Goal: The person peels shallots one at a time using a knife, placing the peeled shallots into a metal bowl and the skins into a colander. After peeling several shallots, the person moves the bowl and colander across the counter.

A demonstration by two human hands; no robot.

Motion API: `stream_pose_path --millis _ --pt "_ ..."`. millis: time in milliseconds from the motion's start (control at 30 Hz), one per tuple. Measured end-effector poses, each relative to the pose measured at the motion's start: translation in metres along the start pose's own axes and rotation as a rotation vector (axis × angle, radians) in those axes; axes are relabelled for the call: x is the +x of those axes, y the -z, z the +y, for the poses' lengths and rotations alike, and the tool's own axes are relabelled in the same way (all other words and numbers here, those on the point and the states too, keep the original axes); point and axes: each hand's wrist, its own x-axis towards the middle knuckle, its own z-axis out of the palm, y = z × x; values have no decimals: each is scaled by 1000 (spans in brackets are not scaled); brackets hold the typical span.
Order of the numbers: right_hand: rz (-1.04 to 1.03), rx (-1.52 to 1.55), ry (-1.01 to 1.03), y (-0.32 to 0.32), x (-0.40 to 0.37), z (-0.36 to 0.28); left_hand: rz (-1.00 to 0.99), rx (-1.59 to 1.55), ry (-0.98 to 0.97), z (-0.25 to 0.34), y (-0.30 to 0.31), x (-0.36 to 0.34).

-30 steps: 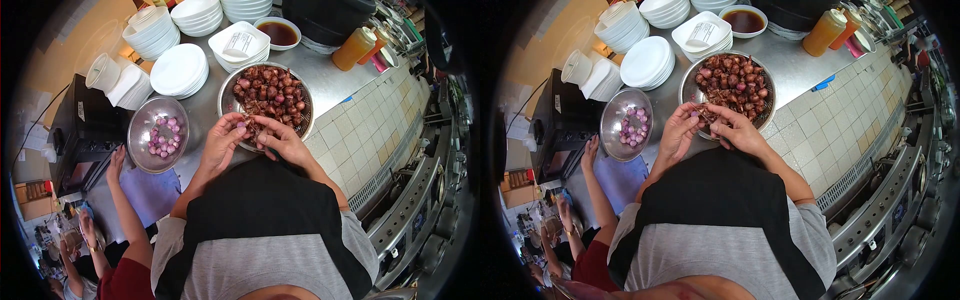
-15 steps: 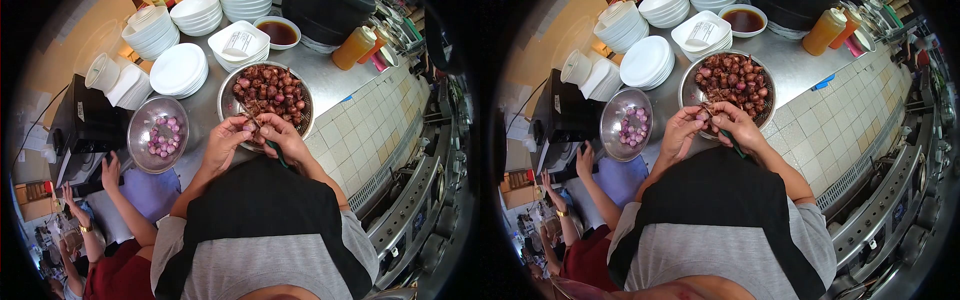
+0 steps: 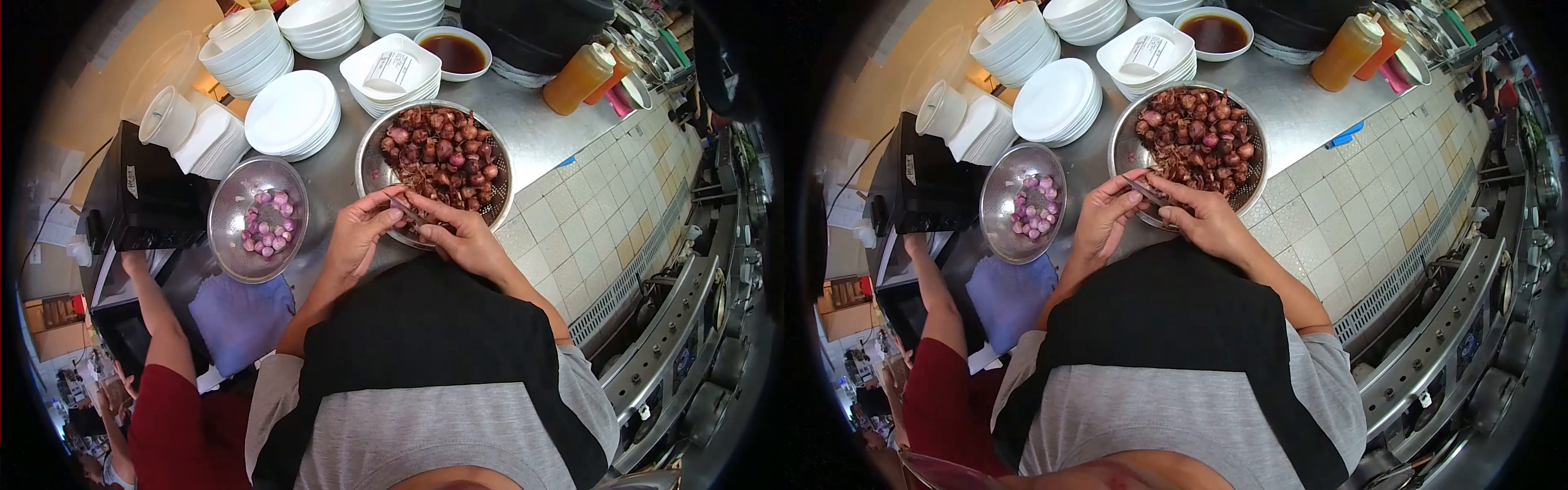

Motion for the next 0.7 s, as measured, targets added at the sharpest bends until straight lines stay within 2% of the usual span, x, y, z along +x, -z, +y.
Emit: stream_pose_path --millis 33,100,133,200,233,300,333,400,533,700 --pt "1 1 0 -1 2 8 0 1 1 0 1 0" --pt "119 -273 423 -4 9 23 -8 10 12 -2 2 1" --pt "121 -273 422 -2 7 20 -10 10 13 -2 4 1" --pt "-15 123 -142 4 1 6 -50 7 2 -3 6 1" --pt "-16 124 -141 6 2 8 -49 7 2 -3 6 0" --pt "-85 456 -157 11 5 12 -65 -46 24 -1 3 -1" --pt "-87 456 -156 10 5 11 -64 -46 22 0 2 -1" --pt "-14 434 -143 7 4 7 -83 -62 19 3 -2 -1" --pt "-70 258 -76 6 0 1 -43 -67 31 0 -1 0" --pt "-13 91 -78 0 0 0 -32 17 -33 -5 5 0"
